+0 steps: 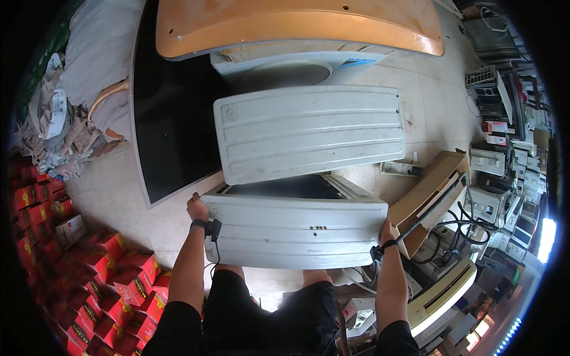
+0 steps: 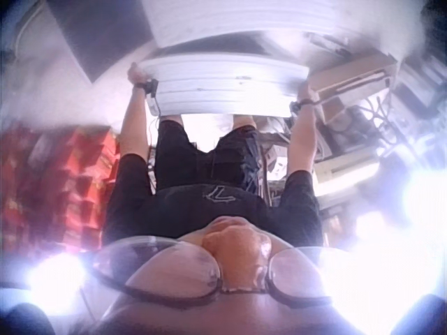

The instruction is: The person tapes a cardboard box shut and سپس moves several large air conditioning unit covers or parts from one location to another in a cluttered room.

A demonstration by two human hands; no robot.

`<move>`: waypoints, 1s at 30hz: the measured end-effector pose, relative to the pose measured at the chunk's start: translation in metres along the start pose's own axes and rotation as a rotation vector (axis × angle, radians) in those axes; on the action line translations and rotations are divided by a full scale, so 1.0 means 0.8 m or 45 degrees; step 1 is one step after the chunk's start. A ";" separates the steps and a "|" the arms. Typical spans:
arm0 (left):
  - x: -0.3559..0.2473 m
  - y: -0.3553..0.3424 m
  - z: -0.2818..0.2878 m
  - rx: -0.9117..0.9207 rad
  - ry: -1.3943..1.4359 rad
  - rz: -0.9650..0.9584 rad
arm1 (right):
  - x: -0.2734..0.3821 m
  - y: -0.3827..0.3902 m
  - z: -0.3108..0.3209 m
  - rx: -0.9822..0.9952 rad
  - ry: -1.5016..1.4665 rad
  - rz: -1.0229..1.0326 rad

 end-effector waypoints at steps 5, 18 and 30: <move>0.058 -0.034 0.000 0.137 0.249 0.321 | 0.012 0.048 -0.042 -0.037 -0.024 0.004; 0.165 -0.112 -0.004 0.149 0.534 0.250 | 0.045 0.177 -0.133 -0.040 0.125 0.182; 0.162 -0.086 0.003 0.008 0.511 0.208 | 0.084 0.122 -0.141 0.151 -0.004 0.189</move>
Point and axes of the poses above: each hand's wrist, its own y-axis away from the middle knuckle, its own z-axis out of the back of the hand, x = y × z, the point moved 7 cm from there along -y, towards the middle knuckle, and after that the axes turned 1 degree about z, right-handed, at the moved point
